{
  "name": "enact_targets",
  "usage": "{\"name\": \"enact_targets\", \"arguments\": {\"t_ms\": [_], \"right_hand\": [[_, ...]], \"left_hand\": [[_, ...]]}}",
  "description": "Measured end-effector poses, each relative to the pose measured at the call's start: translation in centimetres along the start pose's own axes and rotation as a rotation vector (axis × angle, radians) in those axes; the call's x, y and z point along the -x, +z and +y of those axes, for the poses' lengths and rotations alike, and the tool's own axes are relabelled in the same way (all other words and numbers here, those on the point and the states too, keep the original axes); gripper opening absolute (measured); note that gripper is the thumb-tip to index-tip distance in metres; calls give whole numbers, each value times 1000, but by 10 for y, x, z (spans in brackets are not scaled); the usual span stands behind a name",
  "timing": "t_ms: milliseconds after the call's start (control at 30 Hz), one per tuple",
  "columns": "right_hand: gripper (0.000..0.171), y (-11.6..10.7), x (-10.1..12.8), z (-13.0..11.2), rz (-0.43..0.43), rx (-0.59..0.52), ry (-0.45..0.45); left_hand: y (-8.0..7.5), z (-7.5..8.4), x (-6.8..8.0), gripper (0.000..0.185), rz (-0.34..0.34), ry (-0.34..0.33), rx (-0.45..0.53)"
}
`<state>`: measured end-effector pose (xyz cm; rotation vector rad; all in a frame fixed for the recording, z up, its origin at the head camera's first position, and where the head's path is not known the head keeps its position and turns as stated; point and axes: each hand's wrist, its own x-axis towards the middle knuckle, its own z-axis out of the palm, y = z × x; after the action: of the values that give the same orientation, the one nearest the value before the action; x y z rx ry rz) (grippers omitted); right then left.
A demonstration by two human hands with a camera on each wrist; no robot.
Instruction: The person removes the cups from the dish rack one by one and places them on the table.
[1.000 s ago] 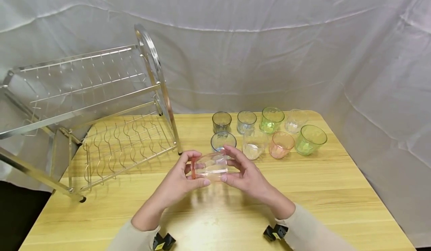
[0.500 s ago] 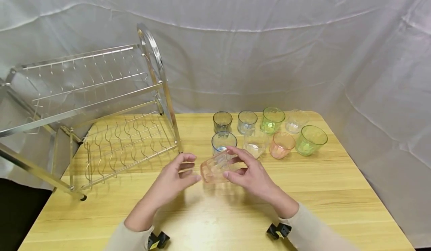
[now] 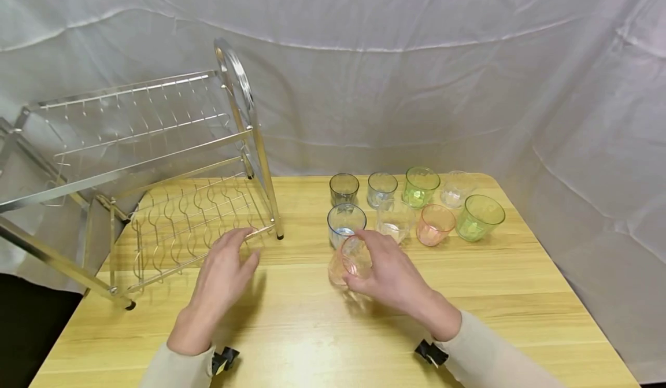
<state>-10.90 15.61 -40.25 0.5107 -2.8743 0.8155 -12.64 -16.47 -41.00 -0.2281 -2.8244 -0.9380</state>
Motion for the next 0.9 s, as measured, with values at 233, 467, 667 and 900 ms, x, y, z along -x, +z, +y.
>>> {"name": "enact_targets", "arguments": {"t_ms": [233, 467, 667, 900], "right_hand": [[83, 9, -5, -5, -67, 92, 14], [85, 13, -8, -9, -90, 170, -23], [86, 15, -11, -10, -85, 204, -50], [88, 16, -13, -10, -93, 184, -44]], "left_hand": [[2, -5, 0, 65, -93, -19, -70], [2, -6, 0, 63, -103, -18, -81], [2, -7, 0, 63, -105, -17, -86], [3, -9, 0, 63, -106, -21, -86]]}}
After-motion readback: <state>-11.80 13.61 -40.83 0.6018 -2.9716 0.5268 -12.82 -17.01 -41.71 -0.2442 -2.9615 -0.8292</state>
